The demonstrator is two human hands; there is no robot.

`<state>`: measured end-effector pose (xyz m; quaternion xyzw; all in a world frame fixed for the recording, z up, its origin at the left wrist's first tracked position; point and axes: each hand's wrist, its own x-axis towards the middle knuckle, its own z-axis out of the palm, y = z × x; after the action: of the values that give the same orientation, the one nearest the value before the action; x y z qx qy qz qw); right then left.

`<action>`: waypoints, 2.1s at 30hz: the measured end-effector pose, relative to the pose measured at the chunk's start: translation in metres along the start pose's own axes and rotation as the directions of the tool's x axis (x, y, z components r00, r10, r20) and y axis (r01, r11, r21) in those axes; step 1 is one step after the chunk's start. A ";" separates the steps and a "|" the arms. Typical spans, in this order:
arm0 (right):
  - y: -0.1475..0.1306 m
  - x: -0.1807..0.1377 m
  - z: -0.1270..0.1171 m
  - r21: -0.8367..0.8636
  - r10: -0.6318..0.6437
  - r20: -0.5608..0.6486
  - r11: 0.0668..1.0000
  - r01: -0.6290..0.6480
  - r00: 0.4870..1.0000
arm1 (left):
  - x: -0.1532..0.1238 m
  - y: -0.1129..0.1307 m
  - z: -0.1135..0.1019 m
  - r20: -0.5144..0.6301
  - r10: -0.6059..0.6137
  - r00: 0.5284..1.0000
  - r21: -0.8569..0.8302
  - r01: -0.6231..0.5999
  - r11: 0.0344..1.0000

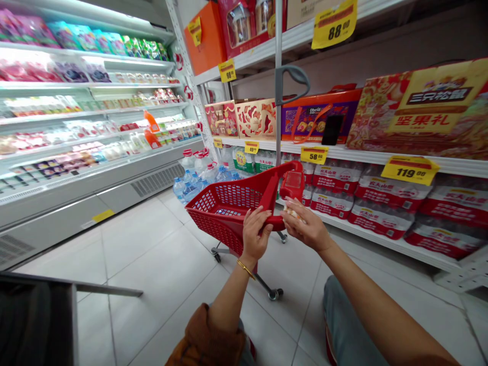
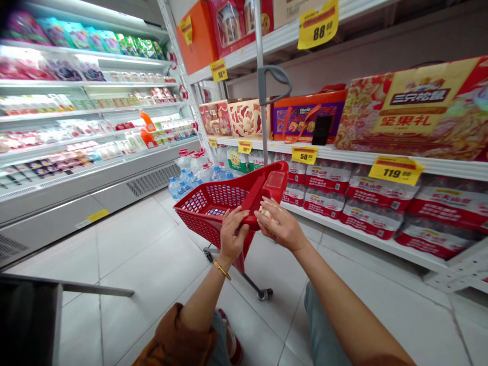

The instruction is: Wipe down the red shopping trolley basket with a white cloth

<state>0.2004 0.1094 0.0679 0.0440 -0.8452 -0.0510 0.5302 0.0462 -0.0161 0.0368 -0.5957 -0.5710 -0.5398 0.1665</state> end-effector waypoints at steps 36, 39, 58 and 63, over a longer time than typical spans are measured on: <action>0.003 0.011 0.000 0.166 0.207 -0.066 0.967 -0.193 0.976 | 0.000 0.003 -0.009 0.010 -0.029 1.000 -0.011 0.029 1.000; 0.014 0.012 -0.002 0.222 0.204 -0.035 0.956 -0.191 0.978 | -0.001 0.003 -0.009 0.016 -0.029 0.999 -0.016 0.029 0.999; -0.011 0.019 -0.004 0.287 0.338 -0.026 0.904 -0.316 0.941 | -0.007 0.012 -0.024 -0.039 -0.116 0.993 -0.068 0.113 0.991; -0.023 0.020 -0.002 0.267 0.346 -0.065 0.910 -0.318 0.936 | -0.009 0.013 -0.027 -0.067 -0.147 0.987 -0.078 0.142 0.987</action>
<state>0.1944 0.0835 0.0834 -0.0307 -0.8092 0.1501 0.5672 0.0473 -0.0465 0.0447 -0.5383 -0.5863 -0.5921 0.1259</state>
